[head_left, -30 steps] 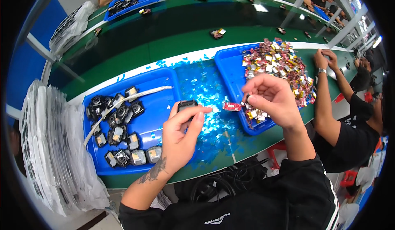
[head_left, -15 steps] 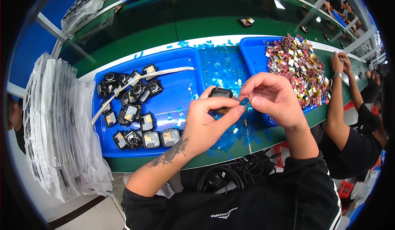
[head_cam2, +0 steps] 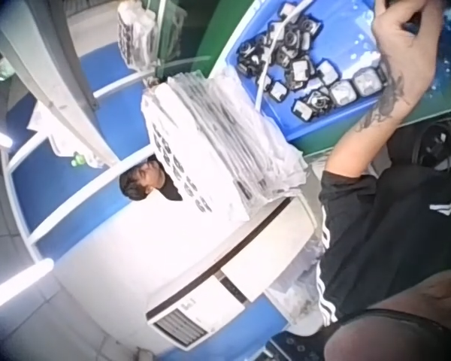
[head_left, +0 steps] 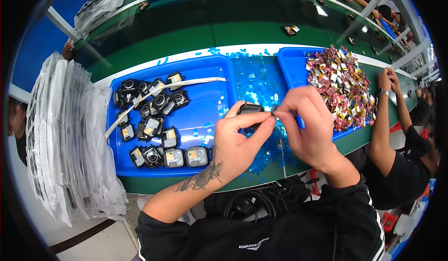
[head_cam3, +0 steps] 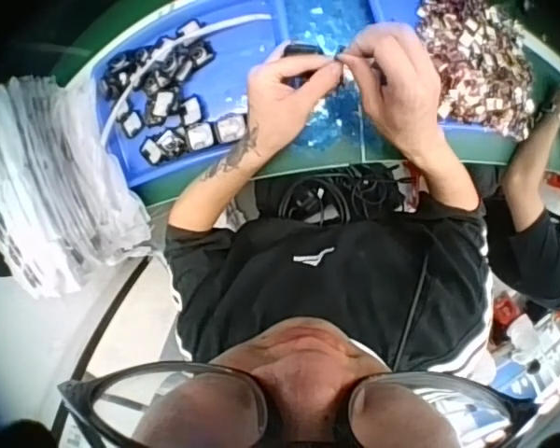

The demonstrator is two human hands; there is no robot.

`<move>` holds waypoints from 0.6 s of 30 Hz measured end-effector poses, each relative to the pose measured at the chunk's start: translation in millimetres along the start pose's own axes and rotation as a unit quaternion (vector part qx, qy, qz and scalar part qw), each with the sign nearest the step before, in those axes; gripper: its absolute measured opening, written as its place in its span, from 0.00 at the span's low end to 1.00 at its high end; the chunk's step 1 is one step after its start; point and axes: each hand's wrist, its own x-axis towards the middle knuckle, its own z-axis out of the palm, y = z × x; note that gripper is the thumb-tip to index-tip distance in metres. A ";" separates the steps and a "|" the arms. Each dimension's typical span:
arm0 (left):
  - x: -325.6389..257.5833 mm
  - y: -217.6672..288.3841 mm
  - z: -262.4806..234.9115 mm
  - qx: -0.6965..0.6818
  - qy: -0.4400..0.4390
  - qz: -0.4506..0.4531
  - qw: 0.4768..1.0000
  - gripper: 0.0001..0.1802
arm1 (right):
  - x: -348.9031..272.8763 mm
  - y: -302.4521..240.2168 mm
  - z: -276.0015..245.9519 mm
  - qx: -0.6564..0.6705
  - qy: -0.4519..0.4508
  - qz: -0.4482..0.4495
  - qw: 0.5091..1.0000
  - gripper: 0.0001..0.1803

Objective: Assembling small electronic components (likely cameras or watch modules) on a factory conveyor line.

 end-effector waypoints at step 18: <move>4.6 5.7 -7.2 -0.295 -0.063 -0.209 0.930 0.10 | -3.0 22.0 1.2 0.482 -0.109 0.235 0.837 0.10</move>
